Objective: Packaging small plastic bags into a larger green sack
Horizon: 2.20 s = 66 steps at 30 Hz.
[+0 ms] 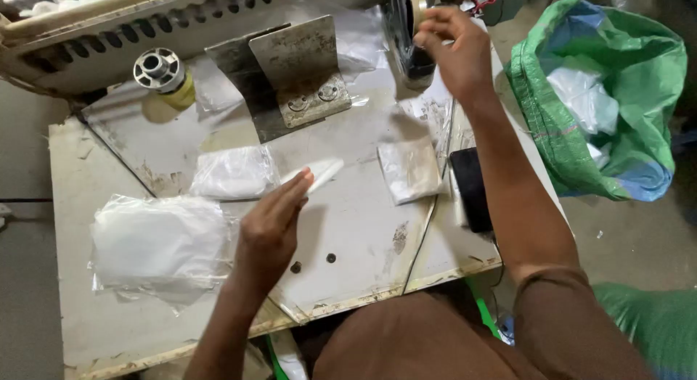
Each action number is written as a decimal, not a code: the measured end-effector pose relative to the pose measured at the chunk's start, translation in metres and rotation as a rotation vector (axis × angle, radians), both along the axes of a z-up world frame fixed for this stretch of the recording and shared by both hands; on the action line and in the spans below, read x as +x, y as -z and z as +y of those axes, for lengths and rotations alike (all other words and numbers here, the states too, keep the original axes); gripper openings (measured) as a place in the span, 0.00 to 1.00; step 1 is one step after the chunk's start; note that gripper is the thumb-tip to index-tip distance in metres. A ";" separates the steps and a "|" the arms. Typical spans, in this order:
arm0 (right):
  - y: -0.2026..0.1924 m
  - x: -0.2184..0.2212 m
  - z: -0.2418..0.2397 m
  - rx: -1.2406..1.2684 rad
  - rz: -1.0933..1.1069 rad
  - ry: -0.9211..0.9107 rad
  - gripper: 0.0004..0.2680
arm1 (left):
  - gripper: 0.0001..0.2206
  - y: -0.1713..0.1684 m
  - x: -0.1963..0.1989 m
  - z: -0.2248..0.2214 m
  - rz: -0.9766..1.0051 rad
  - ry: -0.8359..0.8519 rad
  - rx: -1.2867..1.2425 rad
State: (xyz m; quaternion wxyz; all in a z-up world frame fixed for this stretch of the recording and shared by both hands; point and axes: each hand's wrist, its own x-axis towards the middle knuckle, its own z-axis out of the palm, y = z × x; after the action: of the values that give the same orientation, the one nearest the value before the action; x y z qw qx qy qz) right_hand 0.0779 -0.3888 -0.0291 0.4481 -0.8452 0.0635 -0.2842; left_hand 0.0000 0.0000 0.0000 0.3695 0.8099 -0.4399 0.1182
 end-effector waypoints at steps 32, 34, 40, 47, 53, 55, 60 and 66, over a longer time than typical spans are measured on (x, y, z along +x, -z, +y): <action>0.014 -0.224 0.132 0.124 0.786 -0.187 0.06 | 0.06 0.126 -0.081 -0.092 -0.343 -0.096 0.168; 0.027 -0.226 0.119 0.169 0.744 -0.143 0.06 | 0.06 0.103 -0.072 -0.097 -0.276 -0.013 0.195; 0.054 -0.177 0.068 0.027 0.424 -0.040 0.24 | 0.11 0.077 -0.004 -0.128 0.499 0.069 -0.079; 0.115 -0.135 0.063 -0.371 0.467 0.075 0.27 | 0.23 0.147 0.044 -0.149 0.297 0.025 0.210; 0.042 -0.176 0.051 0.383 0.448 -0.050 0.17 | 0.24 0.078 0.017 -0.140 0.875 0.213 -0.307; 0.020 -0.187 0.022 0.585 0.419 -0.057 0.11 | 0.31 0.062 0.011 -0.130 0.923 0.213 -0.399; 0.150 -0.213 -0.255 0.111 -0.427 0.740 0.20 | 0.18 0.057 0.005 -0.096 0.838 0.076 -0.309; 0.121 -0.163 -0.174 -0.022 -0.072 0.636 0.19 | 0.18 0.108 -0.022 -0.073 0.801 -0.217 -0.258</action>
State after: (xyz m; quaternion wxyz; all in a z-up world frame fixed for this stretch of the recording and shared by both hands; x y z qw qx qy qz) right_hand -0.0850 -0.5632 -0.1501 0.3296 -0.7771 0.3057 -0.4405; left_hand -0.0215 -0.0726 -0.1080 0.5946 0.7806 -0.1557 -0.1134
